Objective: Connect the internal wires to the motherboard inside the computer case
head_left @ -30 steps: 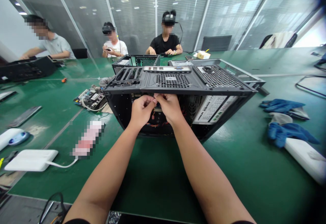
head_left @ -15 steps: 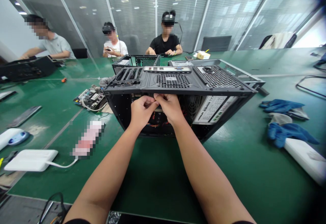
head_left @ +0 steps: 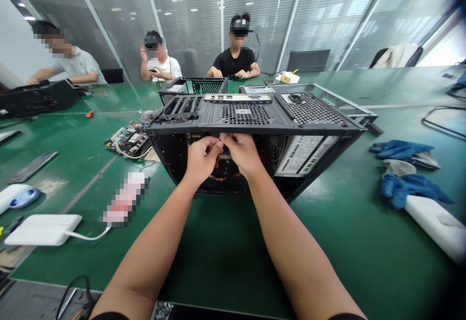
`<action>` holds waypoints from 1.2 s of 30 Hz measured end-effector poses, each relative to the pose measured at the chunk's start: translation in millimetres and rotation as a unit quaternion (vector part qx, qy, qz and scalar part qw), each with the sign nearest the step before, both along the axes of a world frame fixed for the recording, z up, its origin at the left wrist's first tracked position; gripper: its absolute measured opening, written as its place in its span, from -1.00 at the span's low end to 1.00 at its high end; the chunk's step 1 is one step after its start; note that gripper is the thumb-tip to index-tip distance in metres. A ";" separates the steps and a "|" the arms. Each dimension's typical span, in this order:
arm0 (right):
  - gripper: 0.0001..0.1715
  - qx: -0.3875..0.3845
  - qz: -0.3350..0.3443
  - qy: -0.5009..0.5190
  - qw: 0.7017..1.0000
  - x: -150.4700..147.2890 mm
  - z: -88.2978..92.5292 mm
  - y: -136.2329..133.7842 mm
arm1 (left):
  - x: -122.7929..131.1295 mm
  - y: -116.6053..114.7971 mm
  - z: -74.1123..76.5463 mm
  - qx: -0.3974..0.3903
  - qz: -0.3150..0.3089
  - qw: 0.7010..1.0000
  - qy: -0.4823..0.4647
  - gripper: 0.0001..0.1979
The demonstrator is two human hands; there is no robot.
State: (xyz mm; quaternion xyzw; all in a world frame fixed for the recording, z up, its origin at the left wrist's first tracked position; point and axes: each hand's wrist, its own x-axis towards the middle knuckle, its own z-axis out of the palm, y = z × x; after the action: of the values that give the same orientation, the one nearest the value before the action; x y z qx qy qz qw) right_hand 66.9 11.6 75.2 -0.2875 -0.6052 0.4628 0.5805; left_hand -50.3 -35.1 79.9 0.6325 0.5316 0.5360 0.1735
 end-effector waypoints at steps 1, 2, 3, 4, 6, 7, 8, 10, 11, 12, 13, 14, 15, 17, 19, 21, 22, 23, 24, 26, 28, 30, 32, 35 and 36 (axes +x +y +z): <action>-0.74 -0.001 -0.004 -0.001 1.000 -0.1 0.1 -0.2 | 0.4 -0.1 -0.1 -0.002 -0.001 1.000 -0.008 -0.80; -0.73 -0.002 -0.009 -0.003 1.000 -0.2 0.1 -0.3 | 0.8 -0.1 -0.4 -0.006 -0.001 1.000 -0.018 -0.81; -0.73 -0.003 -0.016 -0.005 1.000 -0.3 0.2 -0.5 | 1.1 -0.1 -0.8 -0.010 0.000 1.000 -0.028 -0.81; -0.73 -0.002 -0.023 -0.006 1.000 -0.4 0.2 -0.6 | 1.3 0.0 -1.3 -0.014 0.003 0.999 -0.035 -0.81; -0.75 -0.001 -0.035 -0.008 0.999 -0.7 0.2 -0.8 | 1.3 0.7 -2.7 -0.012 0.007 0.999 -0.038 -0.83; -0.75 0.000 -0.039 -0.009 0.999 -0.9 0.3 -0.9 | 1.0 1.1 -3.5 -0.007 0.007 0.999 -0.035 -0.85; -0.75 0.000 -0.042 -0.009 0.999 -1.0 0.3 -1.0 | 0.6 1.7 -4.3 0.000 0.007 1.000 -0.030 -0.86; -0.73 0.002 -0.043 -0.009 0.999 -1.0 0.1 -1.1 | -0.5 2.9 -5.8 0.010 0.008 1.000 -0.024 -0.86; -0.73 0.002 -0.041 -0.010 0.999 -0.9 -0.1 -1.0 | -1.0 3.5 -6.5 0.011 0.009 1.000 -0.024 -0.86; -0.73 0.003 -0.037 -0.012 0.999 -0.6 -0.3 -0.9 | -1.5 4.1 -7.0 0.009 0.010 1.000 -0.027 -0.86; -0.73 0.002 -0.031 -0.014 0.999 -0.3 -0.5 -0.8 | -2.0 4.6 -7.5 0.005 0.010 0.999 -0.031 -0.85; -0.73 0.001 -0.026 -0.017 1.000 0.2 -0.7 -0.6 | -2.4 5.0 -7.8 0.002 0.008 0.999 -0.036 -0.85; -0.73 0.001 -0.022 -0.023 0.999 0.6 -0.8 -0.5 | -2.7 5.4 -8.1 -0.002 0.005 0.999 -0.042 -0.85; -0.74 0.002 -0.022 -0.036 0.999 1.5 -0.6 -0.4 | -3.2 6.0 -8.7 -0.010 0.000 0.999 -0.054 -0.84; -0.74 0.004 -0.027 -0.047 0.998 1.9 0.0 -0.7 | -3.6 6.5 -9.2 -0.018 -0.003 0.997 -0.068 -0.84; -0.75 0.004 -0.024 -0.048 0.999 1.9 0.6 -1.1 | -4.0 6.8 -9.3 -0.030 -0.015 0.995 -0.091 -0.83; -0.76 0.003 -0.019 -0.045 0.999 1.8 0.8 -1.2 | -4.2 6.8 -9.1 -0.036 -0.024 0.994 -0.103 -0.83; -0.77 0.001 -0.014 -0.040 0.999 1.7 0.9 -1.3 | -4.2 6.8 -8.6 -0.041 -0.035 0.992 -0.115 -0.82; -0.77 -0.001 -0.009 -0.035 0.999 1.7 1.0 -1.4 | -4.1 6.6 -7.8 -0.047 -0.046 0.990 -0.125 -0.81; -0.77 -0.003 -0.001 -0.027 1.000 1.7 1.1 -1.3 | -3.4 5.7 -5.6 -0.059 -0.060 0.987 -0.140 -0.80; -0.77 -0.002 0.002 -0.022 1.000 1.9 1.1 -1.1 | -2.2 4.4 -3.0 -0.069 -0.062 0.985 -0.144 -0.80; -0.77 0.001 0.000 -0.022 1.000 1.9 0.9 -0.7 | -1.2 3.3 -1.3 -0.075 -0.059 0.986 -0.137 -0.81; -0.77 0.006 -0.011 -0.027 1.000 1.7 0.2 -0.2 | -1.1 3.4 -1.4 -0.075 -0.054 0.988 -0.126 -0.81; -0.77 0.017 -0.042 -0.045 0.998 1.2 -1.3 0.4 | -3.2 5.3 -4.5 -0.057 -0.034 0.993 -0.098 -0.80; -0.77 0.020 -0.052 -0.050 0.997 1.1 -1.6 0.4 | -4.2 6.1 -5.6 -0.047 -0.027 0.995 -0.084 -0.80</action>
State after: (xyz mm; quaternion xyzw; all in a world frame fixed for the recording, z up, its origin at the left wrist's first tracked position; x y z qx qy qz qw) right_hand 68.0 12.0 73.5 -0.3294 -0.6267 0.4053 0.5784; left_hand -54.5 -29.0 74.3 0.5901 0.5226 0.5571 0.2614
